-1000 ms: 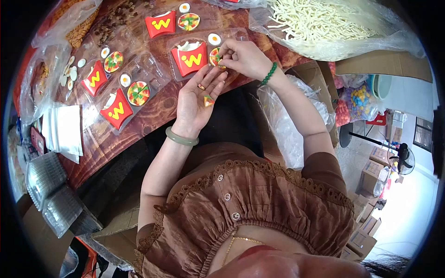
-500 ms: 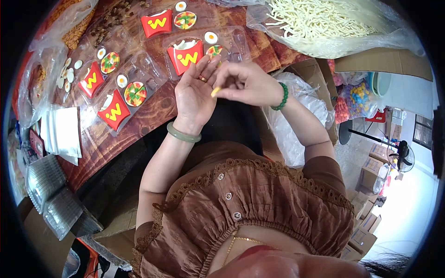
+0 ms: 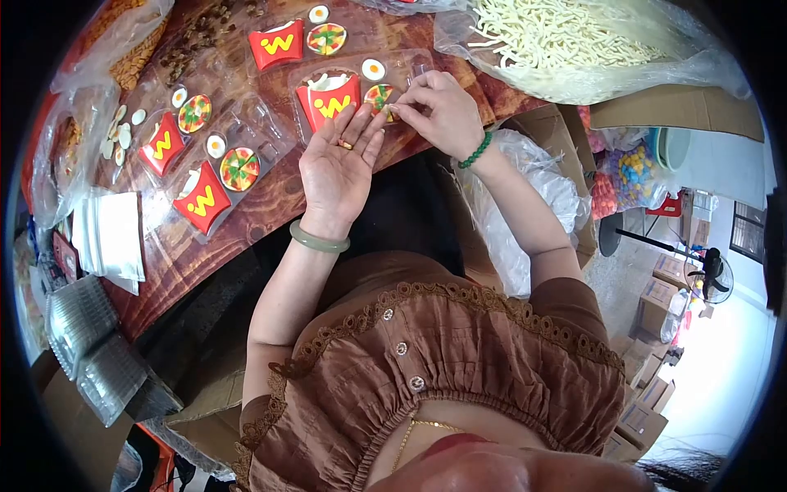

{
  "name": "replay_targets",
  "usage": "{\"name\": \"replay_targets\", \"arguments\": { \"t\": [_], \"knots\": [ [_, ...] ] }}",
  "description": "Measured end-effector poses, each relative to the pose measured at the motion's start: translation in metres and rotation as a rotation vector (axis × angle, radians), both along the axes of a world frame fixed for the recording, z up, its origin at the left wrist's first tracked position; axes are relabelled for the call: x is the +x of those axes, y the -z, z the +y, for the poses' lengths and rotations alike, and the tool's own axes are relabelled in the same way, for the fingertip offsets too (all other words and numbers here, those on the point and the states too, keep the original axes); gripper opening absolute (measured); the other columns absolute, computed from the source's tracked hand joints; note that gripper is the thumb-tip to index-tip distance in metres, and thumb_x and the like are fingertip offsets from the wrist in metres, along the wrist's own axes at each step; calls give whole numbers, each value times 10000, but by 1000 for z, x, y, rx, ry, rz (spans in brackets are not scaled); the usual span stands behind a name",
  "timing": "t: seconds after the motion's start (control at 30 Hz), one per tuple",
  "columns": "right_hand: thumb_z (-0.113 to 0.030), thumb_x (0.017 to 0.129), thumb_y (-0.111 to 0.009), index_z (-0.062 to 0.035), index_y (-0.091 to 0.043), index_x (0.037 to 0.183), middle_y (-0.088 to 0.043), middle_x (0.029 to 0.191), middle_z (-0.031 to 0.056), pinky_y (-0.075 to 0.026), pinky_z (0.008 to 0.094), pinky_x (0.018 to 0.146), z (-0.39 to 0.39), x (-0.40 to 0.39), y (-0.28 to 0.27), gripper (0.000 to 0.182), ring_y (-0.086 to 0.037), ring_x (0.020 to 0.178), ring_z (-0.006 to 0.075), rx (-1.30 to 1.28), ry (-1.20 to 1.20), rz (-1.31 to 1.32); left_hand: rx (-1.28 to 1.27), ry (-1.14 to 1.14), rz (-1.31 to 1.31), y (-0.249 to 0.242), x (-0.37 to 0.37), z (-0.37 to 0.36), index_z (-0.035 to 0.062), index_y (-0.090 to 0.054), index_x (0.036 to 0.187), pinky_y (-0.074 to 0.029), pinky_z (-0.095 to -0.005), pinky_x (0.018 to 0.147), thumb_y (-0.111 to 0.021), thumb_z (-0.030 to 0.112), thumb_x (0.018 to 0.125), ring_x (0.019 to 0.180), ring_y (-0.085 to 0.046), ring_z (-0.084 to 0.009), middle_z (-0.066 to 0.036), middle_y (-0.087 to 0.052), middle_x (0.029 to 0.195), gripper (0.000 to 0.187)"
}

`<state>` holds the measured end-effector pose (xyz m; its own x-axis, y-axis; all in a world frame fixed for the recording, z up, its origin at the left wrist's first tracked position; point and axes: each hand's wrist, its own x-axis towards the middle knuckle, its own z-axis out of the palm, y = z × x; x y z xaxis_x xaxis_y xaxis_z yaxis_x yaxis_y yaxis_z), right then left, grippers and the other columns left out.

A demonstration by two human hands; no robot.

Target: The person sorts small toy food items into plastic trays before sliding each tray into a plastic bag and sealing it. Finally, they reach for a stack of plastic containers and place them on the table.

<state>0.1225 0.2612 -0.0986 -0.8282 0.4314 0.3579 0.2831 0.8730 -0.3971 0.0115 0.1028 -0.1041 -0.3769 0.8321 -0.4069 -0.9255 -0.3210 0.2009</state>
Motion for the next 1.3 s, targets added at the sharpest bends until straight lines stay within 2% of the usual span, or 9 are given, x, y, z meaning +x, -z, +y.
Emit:
{"name": "replay_targets", "arguments": {
  "t": [0.5,0.57,0.6,0.7,0.8,0.9,0.97,1.03,1.3],
  "knots": [
    [13,805,-642,-10,-652,1005,-620,1024,91,-456,252,741,-10,42,-41,201,-573,904,156,-144,-47,410,69,84,257,-4,34,15,-8,-235,1404,-393,-374,1018,-378,91,946,1227,-476,-298,-184,-433,1358,490],
    [55,804,-612,16,-635,1024,-617,1041,103,-451,250,749,-7,66,-70,224,-568,918,160,-109,-62,477,293,259,868,5,91,40,42,-104,1472,-334,-397,1051,-564,103,846,1379,-247,-339,-248,-238,1466,779],
    [70,800,-605,26,-629,1023,-615,1039,109,-451,256,751,-8,77,-85,229,-567,924,168,-106,-67,521,208,368,1676,15,106,55,73,-50,1484,-256,-469,1087,-639,195,803,1399,-141,-396,-283,-127,1490,909],
    [29,759,-676,16,-642,997,-643,979,119,-473,292,776,-6,103,-111,241,-601,895,225,-58,7,370,-21,511,2037,22,134,63,49,-431,1343,-210,-578,1066,-723,369,736,1357,-182,-469,-299,-224,1453,746],
    [17,781,-672,27,-633,1004,-643,908,102,-460,257,713,4,121,-98,227,-590,812,186,-69,-108,267,241,694,1768,22,110,63,30,-660,935,-349,-485,1010,-699,339,774,1256,-379,-406,-234,-447,1331,350],
    [-15,819,-660,24,-622,1044,-637,874,75,-424,228,658,3,112,-59,232,-543,755,127,-344,-121,394,181,58,1972,-29,57,33,65,-549,1207,-400,-420,1004,-686,83,785,1254,-417,-363,-180,-373,1409,445],
    [-11,852,-628,27,-597,1103,-635,877,55,-413,209,653,0,93,-38,256,-528,753,92,-384,-47,454,77,46,1821,-51,5,22,83,-430,1340,-376,-420,1038,-706,75,759,1288,-402,-343,-181,-333,1438,643],
    [-2,877,-594,23,-573,1140,-638,897,62,-415,194,655,5,72,-15,266,-529,743,86,-521,-83,597,-269,-344,2096,-71,-59,3,52,-509,1276,-461,-367,949,-722,79,761,1205,-509,-300,-164,-438,1378,558],
    [-84,978,-438,23,-532,1170,-610,824,74,-407,186,569,49,54,49,239,-485,626,77,-608,82,796,-1140,-709,1997,-74,-292,-98,54,-615,1134,-512,-377,784,-644,174,815,851,-669,-286,-163,-686,901,342]
  ]
}}
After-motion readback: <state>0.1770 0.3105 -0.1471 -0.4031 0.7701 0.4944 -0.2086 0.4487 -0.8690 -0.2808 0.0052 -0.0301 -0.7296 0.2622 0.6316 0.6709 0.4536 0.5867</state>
